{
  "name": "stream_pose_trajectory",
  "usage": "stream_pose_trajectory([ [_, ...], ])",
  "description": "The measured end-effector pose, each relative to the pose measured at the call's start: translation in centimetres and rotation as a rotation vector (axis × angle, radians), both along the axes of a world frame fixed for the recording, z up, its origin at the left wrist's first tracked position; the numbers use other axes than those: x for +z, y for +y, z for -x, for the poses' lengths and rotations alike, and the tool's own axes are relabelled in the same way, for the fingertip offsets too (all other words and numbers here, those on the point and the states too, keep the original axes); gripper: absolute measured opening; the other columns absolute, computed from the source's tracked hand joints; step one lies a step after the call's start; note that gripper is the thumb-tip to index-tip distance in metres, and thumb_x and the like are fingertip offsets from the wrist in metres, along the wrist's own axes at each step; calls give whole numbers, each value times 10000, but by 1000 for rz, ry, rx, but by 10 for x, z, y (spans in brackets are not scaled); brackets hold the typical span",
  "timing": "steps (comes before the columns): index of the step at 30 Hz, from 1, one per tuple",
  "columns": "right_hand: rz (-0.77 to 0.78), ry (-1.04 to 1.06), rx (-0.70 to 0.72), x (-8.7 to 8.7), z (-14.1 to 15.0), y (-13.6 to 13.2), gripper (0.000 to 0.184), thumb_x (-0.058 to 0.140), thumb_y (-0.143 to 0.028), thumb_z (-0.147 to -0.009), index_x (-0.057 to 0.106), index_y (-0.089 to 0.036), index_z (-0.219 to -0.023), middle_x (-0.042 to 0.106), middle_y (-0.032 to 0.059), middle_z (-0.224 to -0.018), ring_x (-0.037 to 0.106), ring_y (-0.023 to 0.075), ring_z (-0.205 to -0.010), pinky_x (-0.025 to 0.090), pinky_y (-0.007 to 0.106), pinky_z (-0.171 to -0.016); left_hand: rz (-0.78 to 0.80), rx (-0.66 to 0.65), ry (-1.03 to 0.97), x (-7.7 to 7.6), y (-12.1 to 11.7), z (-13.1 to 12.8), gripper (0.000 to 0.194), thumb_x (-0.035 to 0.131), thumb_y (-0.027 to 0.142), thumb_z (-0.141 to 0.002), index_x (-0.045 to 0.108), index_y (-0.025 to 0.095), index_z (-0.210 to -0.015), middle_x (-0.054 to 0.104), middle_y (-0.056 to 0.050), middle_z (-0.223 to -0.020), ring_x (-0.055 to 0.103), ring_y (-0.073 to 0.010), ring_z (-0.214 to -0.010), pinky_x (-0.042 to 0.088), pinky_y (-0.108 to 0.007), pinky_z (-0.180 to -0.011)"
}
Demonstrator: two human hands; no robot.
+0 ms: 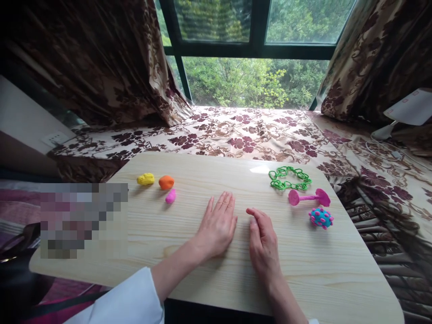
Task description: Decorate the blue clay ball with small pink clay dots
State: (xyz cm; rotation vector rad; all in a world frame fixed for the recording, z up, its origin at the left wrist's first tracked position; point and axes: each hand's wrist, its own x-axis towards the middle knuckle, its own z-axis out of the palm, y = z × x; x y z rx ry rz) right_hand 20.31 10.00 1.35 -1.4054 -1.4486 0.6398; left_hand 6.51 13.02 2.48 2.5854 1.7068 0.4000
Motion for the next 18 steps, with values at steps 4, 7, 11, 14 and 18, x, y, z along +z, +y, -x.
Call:
stream_pose_trajectory([
  [4, 2, 17, 4, 1, 0, -1, 269, 386, -261, -890, 562, -225, -1090, 571, 51, -1123, 486, 207, -1077, 331, 406, -967, 42, 31, 53, -3, -26, 39, 505, 241, 282, -904, 214, 109, -1377, 230, -100, -1456, 118, -204, -1349, 159, -460, -1082],
  [7, 6, 32, 31, 2, -2, 0, 271, 384, -257, -889, 562, -229, -1092, 571, 49, -1124, 484, 206, -1079, 336, 403, -966, 83, 24, 118, -4, -60, 53, 530, 257, 290, -903, 149, 115, -1392, 186, -80, -1468, 105, -207, -1351, 148, -467, -1086],
  [11, 6, 38, 15, 3, -5, 2, 278, 379, -263, -887, 566, -227, -1090, 577, 53, -1119, 488, 215, -1077, 337, 418, -966, 76, -85, 125, -4, -83, 30, 546, 283, 295, -893, 146, 135, -1396, 140, -65, -1479, 86, -236, -1351, 143, -468, -1088],
  [14, 15, 39, -3, 3, -5, 3, 275, 379, -258, -889, 566, -225, -1088, 579, 51, -1118, 493, 208, -1073, 342, 411, -966, 65, -107, 72, -1, -67, 1, 528, 261, 325, -896, 198, 138, -1386, 160, -68, -1476, 73, -241, -1351, 134, -476, -1088],
  [18, 13, 24, 5, 3, -2, 2, 267, 388, -263, -885, 571, -217, -1074, 582, 53, -1107, 499, 203, -1063, 347, 404, -964, 27, -59, -2, 0, -23, -15, 504, 234, 317, -903, 276, 103, -1357, 255, -110, -1448, 113, -228, -1347, 143, -465, -1088],
])
